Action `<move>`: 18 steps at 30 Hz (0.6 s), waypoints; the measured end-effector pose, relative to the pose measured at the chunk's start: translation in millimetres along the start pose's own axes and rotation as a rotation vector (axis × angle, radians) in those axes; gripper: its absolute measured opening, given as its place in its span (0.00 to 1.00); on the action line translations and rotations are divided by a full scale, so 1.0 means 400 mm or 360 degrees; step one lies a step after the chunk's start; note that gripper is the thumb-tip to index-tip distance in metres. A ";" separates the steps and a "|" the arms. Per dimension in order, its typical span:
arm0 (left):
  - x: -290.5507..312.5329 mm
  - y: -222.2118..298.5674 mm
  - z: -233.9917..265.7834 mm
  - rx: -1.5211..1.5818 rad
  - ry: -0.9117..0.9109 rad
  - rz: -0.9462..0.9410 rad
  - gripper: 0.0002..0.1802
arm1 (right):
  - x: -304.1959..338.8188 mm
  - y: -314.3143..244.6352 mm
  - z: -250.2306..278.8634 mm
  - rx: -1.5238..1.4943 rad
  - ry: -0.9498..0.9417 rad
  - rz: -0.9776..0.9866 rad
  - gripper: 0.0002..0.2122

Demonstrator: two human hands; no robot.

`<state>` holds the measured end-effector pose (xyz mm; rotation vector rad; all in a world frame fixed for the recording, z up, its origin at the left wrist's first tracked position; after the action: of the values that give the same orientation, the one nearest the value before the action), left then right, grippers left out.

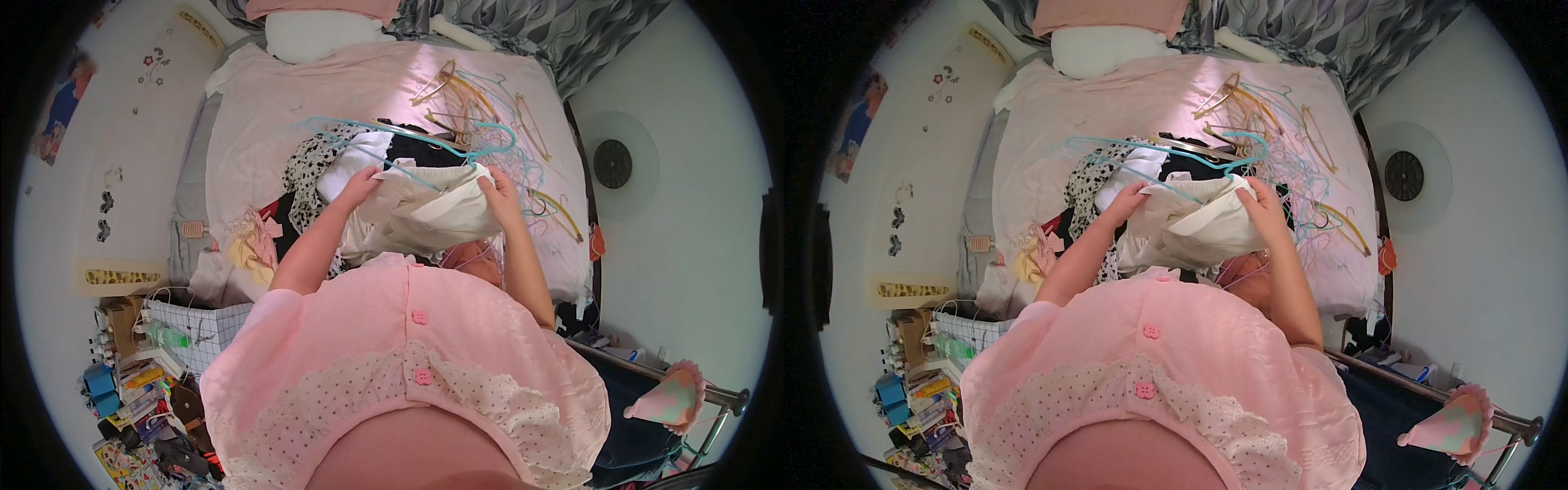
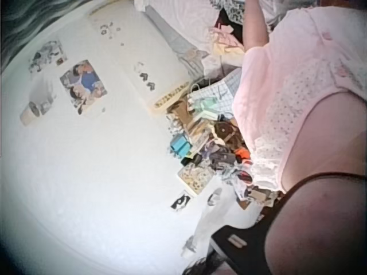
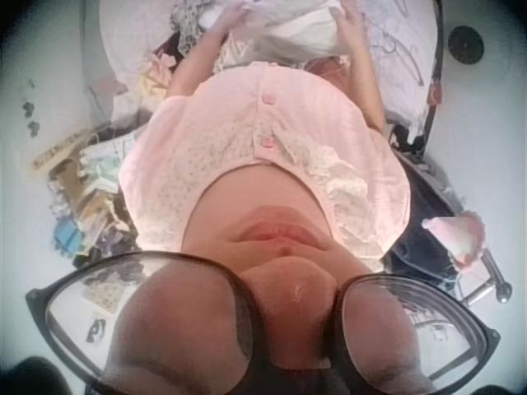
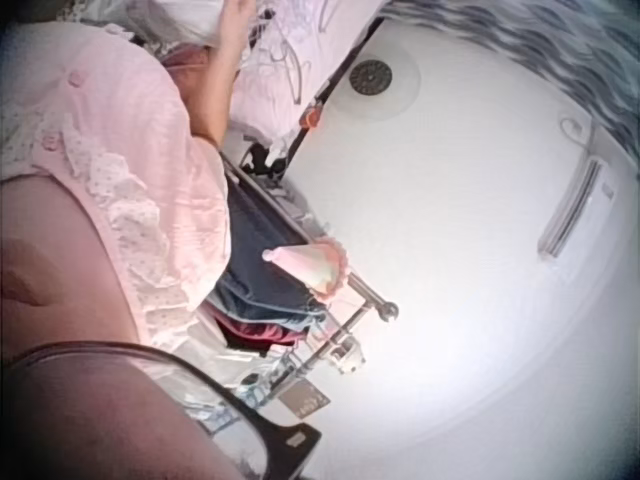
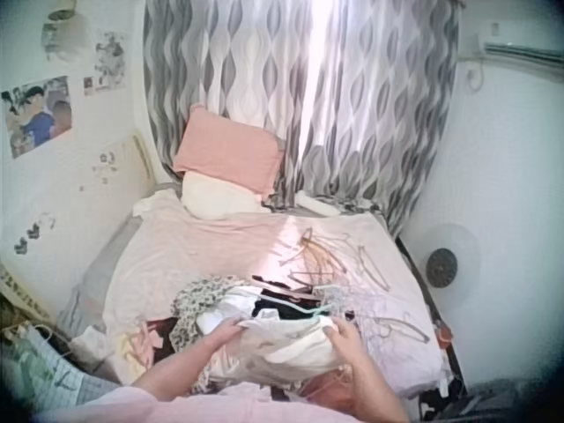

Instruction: The person picks up a shirt and a hanger, slides the hanger into the shirt, and then places the hung shirt onto a clothing rack.

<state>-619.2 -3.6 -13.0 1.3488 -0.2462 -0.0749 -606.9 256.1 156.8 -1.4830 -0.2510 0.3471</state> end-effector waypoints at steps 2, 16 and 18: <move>0.021 0.029 0.032 0.0150 -0.0057 0.0204 0.09 | 0.011 0.043 0.044 0.0115 0.0015 -0.0013 0.09; 0.087 0.121 0.187 0.0304 0.0111 0.0067 0.11 | 0.025 0.109 0.013 0.0421 -0.0280 -0.0166 0.11; 0.096 0.149 0.180 0.0355 0.0028 -0.0032 0.12 | 0.021 0.126 0.033 0.0523 -0.0273 -0.0200 0.12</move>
<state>-602.7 -66.5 64.3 1.5732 -0.2311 -0.0533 -607.6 274.3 107.3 -1.1100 -0.4025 0.3946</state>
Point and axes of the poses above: each hand's wrist, its own x-axis away from the middle knuckle, its own z-axis out of the back of the hand, y = z × x, the point moved 9 cm from there along -x, towards the middle knuckle, and after that the axes turned 4 degrees about -y, right-handed, at the moved point
